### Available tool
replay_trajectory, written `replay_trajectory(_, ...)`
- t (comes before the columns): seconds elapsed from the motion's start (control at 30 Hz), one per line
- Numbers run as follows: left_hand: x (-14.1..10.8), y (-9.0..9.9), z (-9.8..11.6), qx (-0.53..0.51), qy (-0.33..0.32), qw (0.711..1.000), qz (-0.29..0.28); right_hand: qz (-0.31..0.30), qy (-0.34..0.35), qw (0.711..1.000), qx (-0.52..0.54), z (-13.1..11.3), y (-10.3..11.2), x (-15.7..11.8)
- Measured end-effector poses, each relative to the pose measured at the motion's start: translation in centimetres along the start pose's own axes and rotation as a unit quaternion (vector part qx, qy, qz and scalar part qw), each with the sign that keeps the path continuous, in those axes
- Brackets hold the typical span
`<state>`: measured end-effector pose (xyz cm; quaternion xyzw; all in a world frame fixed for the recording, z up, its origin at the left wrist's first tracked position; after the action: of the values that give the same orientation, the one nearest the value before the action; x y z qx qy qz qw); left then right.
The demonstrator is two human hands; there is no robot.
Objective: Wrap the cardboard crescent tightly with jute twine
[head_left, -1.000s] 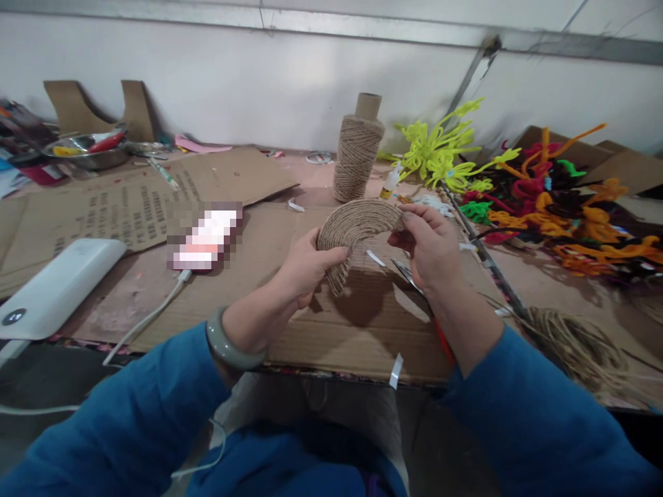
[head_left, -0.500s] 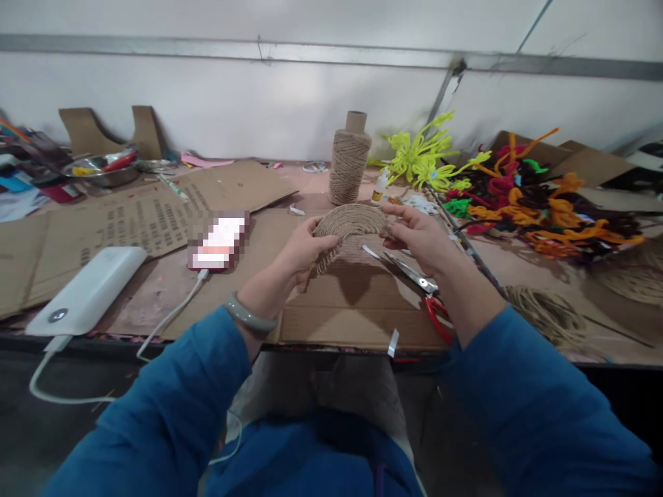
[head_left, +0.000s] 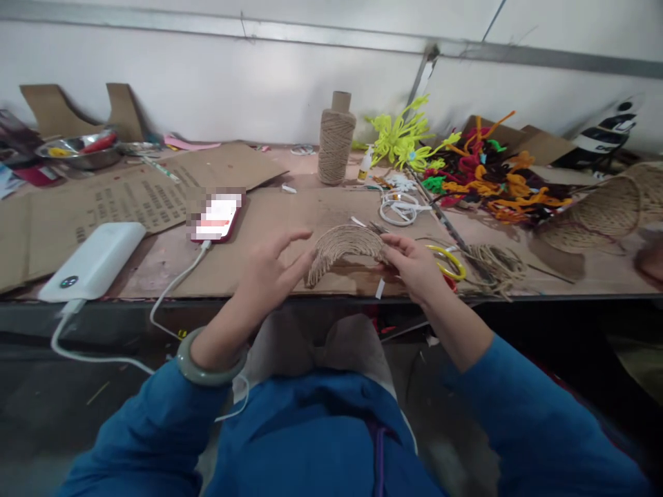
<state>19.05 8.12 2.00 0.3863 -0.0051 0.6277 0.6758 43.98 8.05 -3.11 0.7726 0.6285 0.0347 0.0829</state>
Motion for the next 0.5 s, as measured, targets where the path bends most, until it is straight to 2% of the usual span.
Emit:
replay_trajectory(0.1,-2.7,-0.1,-1.7,0.035,-0.023,0.999,0.011,-0.012,0.004,0.998,-0.066,0.7,-1.1,-0.2)
replay_trajectory(0.23,-3.8,-1.1,-3.6,0.045,-0.017,0.998,-0.043,-0.009,0.041,0.983,-0.181,0.4,-1.4,0.3)
replay_trajectory(0.37,-3.8,-1.5,-3.7,0.068,-0.021,0.994,-0.084,0.032,0.104,0.948,-0.3,-0.6,-0.5,0.4)
replay_trajectory(0.5,-4.0,-1.6,-3.4,0.071,-0.053,0.993,-0.081,0.05,0.182,0.91,-0.369,-1.6,0.1,-0.9)
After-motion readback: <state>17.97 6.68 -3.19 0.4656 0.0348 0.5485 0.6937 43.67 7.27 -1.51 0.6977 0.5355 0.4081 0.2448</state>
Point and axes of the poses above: each hand's wrist, its own x-axis towards the middle knuckle, its own y-axis out of the back of the hand, z = x × y, the point moved 6 cm from there along x, towards the middle knuckle, and after that the axes turned 1 degree about -y, right-handed, at the moved point
